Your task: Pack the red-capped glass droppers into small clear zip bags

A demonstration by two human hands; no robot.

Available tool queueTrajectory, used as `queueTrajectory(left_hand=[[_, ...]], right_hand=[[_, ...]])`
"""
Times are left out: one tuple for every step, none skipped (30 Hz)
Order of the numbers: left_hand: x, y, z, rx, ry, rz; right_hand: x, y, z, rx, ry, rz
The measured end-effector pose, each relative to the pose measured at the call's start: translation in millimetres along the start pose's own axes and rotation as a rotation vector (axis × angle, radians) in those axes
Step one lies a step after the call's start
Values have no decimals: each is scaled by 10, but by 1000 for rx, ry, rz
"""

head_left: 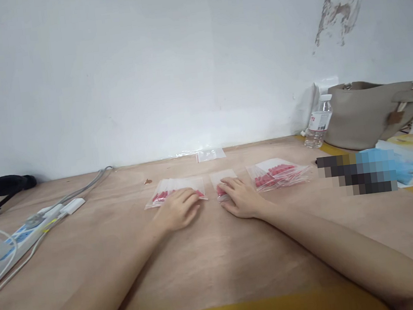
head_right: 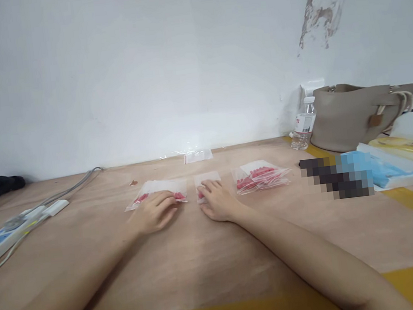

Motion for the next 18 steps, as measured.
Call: queueTrajectory(left_hand=[[101,65,94,-14,3,-38],[188,129,181,-17,-2,-83],[265,197,260,-21,-3,-128],[324,266,327,-28,-9,-166],[364,328,382,-30,-16,-194],[385,385,425,-31,-30,-213],[392,432,455,-29,-42,-222],[386,472,475,-25,-55,-224],[373,504,485,-21,-67,-223],[356,529,488,-16,-78,-219],[338,547,486,-10,-89,-215],[321,560,482,-3,-99,-211],[307,569,476,5,-108,-207],[298,575,472,11,-115,-202],[293,578,468,15,-119,-198],[290,580,466,19,-122,-194],[290,581,465,20,-124,-190],[290,581,465,21,-124,-187]], right_hand=[[44,-45,-16,-5,9,-30],[96,-85,-36,-16,21,-61],[153,-117,-58,-32,32,-89],[211,-140,-82,-48,42,-113],[266,-154,-106,-60,51,-132],[316,-158,-129,-65,61,-147],[360,-155,-150,-64,71,-158],[395,-143,-167,-56,77,-165],[420,-124,-180,-44,77,-166],[434,-101,-189,-28,69,-160],[440,-74,-193,-11,53,-147],[439,-46,-194,3,31,-128],[435,-18,-192,14,8,-107],[430,9,-189,21,-12,-88],[428,31,-186,24,-26,-74],[429,48,-182,24,-30,-65],[435,59,-180,24,-24,-63],[442,61,-179,26,-12,-69]])
Point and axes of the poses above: each hand's wrist, its own z-axis towards the middle knuckle, its own y-axis out of the palm, x = y × z, the point moved 6 cm from there along z, towards the middle knuckle, and after that the axes turned 2 degrees about z, right-handed, at the moved point
